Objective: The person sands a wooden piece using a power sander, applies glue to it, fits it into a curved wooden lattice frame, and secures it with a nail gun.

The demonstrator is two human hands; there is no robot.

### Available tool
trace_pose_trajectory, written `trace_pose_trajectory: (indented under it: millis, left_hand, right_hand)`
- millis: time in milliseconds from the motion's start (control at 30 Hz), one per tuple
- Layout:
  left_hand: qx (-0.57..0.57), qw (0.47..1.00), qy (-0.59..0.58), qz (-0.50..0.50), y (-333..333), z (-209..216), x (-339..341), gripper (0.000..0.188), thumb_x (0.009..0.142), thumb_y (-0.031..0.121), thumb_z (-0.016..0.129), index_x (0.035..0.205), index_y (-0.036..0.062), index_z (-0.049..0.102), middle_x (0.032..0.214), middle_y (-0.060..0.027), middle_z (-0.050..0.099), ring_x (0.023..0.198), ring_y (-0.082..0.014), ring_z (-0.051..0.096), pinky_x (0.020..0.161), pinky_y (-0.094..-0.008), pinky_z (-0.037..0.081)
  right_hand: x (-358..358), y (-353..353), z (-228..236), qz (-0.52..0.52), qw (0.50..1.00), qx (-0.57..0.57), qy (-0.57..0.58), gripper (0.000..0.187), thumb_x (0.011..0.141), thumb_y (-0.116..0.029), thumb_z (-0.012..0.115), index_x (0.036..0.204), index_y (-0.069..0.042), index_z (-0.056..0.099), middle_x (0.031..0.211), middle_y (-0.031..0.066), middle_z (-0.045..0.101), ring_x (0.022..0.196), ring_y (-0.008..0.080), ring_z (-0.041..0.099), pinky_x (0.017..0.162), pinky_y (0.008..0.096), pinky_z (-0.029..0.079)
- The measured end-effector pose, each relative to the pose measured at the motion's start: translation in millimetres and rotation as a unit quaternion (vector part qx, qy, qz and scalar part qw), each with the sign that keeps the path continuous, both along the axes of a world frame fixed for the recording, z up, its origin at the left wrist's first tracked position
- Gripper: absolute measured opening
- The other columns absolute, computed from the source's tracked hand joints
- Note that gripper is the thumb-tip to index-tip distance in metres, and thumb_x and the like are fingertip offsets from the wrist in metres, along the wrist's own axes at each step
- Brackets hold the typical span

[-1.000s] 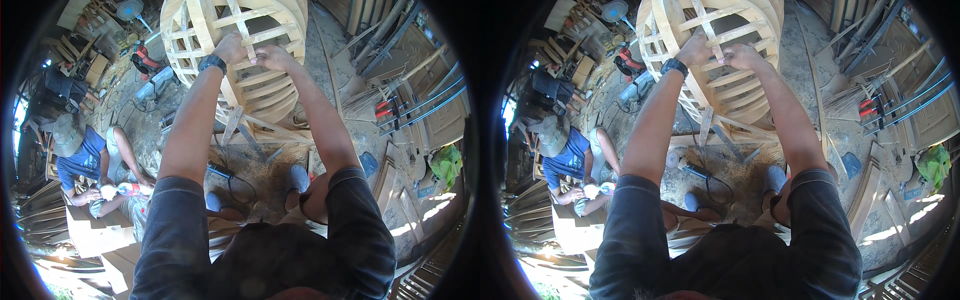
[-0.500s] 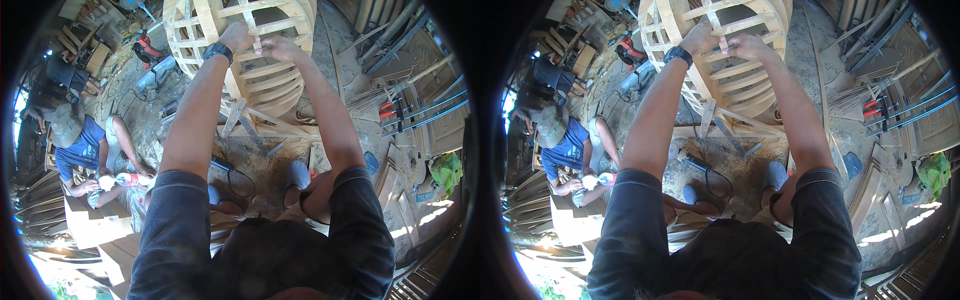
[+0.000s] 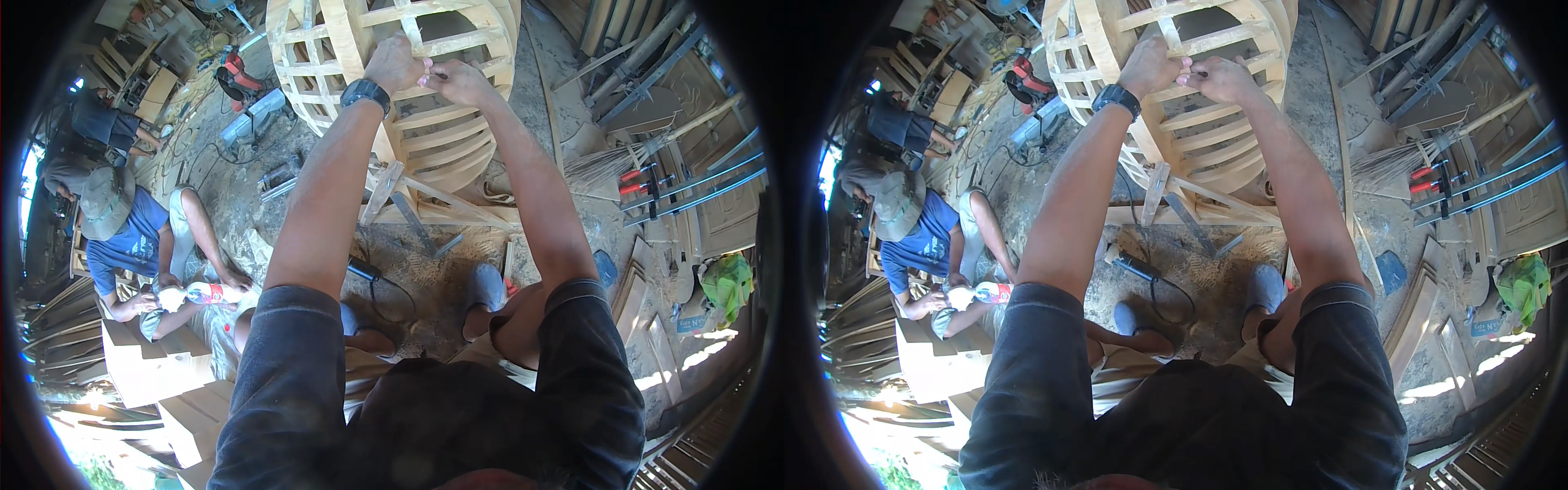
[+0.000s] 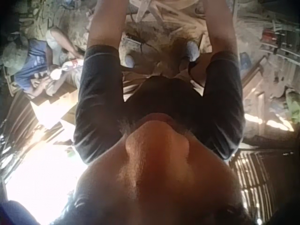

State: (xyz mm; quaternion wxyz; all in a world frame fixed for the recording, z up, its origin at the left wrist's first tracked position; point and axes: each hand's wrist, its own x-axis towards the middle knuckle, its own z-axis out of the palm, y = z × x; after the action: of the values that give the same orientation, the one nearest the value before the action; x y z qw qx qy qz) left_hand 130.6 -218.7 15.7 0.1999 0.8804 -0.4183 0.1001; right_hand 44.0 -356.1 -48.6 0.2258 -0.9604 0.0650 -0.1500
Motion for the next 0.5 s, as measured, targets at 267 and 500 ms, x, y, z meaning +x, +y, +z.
trace_pose_trajectory:
  millis: [267, 500]
  left_hand:
    - [-0.010, 0.999, -0.022, 0.027, -4.6, -2.6, -8.7, 0.063, 0.076, 0.036, 0.078, 0.110, -0.0104, 0.053, 0.105, -0.0277, 0.066, 0.107, -0.0387, 0.064, 0.095, -0.0457, 0.050]
    - [0.030, 0.999, 0.009, -0.041, 10.0, 12.8, -8.0, 0.059, 0.080, 0.034, 0.072, 0.112, -0.0128, 0.056, 0.111, -0.0319, 0.063, 0.111, -0.0425, 0.060, 0.097, -0.0439, 0.049]
  right_hand:
    - [-2.5, 3.4, 2.0, -0.005, 1.000, -0.027, 0.009, 0.051, 0.091, -0.061, 0.051, 0.113, -0.021, 0.072, 0.105, 0.0134, 0.069, 0.110, 0.0275, 0.061, 0.101, 0.0496, 0.031]
    - [-8.8, 5.5, 8.0, -0.001, 1.000, 0.013, 0.006, 0.045, 0.089, -0.049, 0.062, 0.117, -0.013, 0.068, 0.108, 0.0173, 0.070, 0.108, 0.0336, 0.063, 0.102, 0.0435, 0.042]
